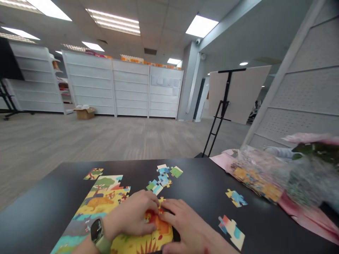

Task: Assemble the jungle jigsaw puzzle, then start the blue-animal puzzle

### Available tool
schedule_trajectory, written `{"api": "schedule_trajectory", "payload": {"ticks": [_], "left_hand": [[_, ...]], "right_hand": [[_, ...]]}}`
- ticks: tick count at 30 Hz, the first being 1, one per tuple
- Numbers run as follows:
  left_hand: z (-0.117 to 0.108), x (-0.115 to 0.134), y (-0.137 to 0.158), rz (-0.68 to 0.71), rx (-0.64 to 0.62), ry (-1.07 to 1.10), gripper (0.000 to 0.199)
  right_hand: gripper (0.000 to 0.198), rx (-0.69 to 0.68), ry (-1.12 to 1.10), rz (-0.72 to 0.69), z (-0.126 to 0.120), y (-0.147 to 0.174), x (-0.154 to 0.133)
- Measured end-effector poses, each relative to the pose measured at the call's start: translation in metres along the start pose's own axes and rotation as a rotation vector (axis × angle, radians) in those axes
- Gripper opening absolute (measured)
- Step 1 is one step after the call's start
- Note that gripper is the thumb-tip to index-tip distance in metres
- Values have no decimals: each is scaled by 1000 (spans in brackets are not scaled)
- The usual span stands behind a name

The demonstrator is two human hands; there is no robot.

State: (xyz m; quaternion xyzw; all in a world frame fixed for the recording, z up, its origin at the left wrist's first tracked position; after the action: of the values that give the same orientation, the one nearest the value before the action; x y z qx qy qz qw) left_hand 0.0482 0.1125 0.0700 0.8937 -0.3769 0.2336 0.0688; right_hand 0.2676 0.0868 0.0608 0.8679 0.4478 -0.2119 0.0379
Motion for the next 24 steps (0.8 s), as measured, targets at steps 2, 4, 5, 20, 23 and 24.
{"api": "schedule_trajectory", "payload": {"ticks": [2, 4, 5, 20, 23, 24], "left_hand": [[0, 7, 1, -6, -15, -32, 23], [4, 15, 3, -26, -13, -72, 18], [8, 18, 5, -46, 1, -91, 16], [94, 46, 63, -267, 221, -317, 54], [99, 67, 63, -281, 177, -322, 58], [100, 75, 62, -289, 164, -319, 61]], "right_hand": [[66, 48, -15, 1, 3, 6, -2], [65, 67, -23, 5, 7, 14, -6], [64, 69, -22, 12, 8, 19, -8], [39, 590, 152, 312, 30, 82, -23], [45, 693, 203, 462, 21, 125, -15], [45, 727, 216, 525, 16, 141, -9]]}}
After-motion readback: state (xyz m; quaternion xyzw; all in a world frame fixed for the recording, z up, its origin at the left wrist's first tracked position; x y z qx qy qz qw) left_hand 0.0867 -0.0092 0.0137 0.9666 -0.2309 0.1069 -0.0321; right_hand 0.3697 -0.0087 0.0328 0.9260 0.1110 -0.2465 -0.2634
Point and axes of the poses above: each hand's wrist, its own y-axis away from the middle knuckle, its own z-axis out of the palm, x = y × z, the point moved 1 cm from there along -y, towards the middle knuckle, and after that the axes turned 2 degrees about -z, right-handed, at the moved point
